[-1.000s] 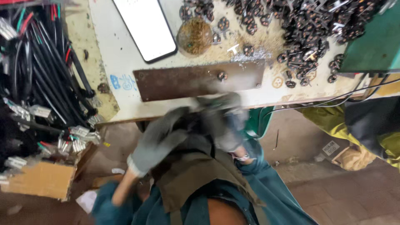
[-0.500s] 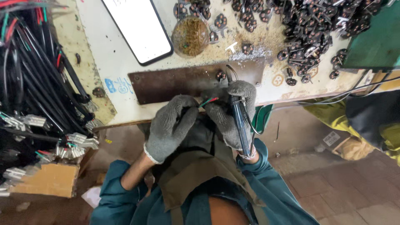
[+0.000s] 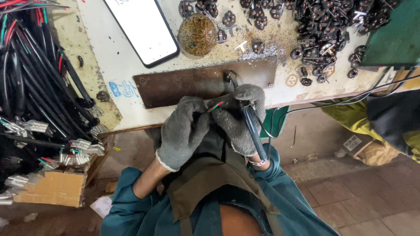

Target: The person, wearing gloves, solders wires to small connector plugs at a workbench using a soldering iron. They hold each connector and wire in one hand while applying the iron, then set finished connectors aside and pick up the next one, repeating the process.

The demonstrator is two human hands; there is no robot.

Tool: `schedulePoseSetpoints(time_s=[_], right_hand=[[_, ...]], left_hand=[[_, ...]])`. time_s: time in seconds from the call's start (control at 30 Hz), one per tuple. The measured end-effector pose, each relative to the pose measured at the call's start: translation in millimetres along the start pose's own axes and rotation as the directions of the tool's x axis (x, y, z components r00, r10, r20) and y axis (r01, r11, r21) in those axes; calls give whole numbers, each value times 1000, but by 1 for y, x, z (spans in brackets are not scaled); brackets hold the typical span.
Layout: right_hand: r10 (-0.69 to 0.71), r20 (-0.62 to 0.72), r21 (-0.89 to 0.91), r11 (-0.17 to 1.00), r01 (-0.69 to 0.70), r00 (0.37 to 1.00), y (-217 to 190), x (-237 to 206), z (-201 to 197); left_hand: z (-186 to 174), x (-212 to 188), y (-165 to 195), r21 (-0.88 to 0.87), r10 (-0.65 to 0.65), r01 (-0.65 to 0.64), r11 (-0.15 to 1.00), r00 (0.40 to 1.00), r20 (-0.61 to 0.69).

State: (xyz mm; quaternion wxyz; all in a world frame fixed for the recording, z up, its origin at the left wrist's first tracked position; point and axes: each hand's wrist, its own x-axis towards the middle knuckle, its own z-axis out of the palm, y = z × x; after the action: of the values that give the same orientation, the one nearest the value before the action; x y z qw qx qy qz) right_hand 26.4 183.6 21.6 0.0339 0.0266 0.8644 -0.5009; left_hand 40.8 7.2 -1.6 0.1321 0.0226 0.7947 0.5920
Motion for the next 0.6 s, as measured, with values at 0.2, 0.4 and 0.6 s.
schedulePoseSetpoints(time_s=[0.2, 0.4, 0.6], right_hand=[[-47, 3, -95, 994, 47, 999, 14, -5, -1], [-9, -4, 97, 995, 9, 1000, 25, -10, -3], [-17, -160, -79, 997, 4, 987, 23, -20, 9]], left_hand=[[0, 3, 0, 37, 88, -85, 996, 993, -80], [-3, -2, 3, -81, -98, 96, 992, 995, -24], [9, 2, 1, -179, -72, 45, 983, 987, -145]])
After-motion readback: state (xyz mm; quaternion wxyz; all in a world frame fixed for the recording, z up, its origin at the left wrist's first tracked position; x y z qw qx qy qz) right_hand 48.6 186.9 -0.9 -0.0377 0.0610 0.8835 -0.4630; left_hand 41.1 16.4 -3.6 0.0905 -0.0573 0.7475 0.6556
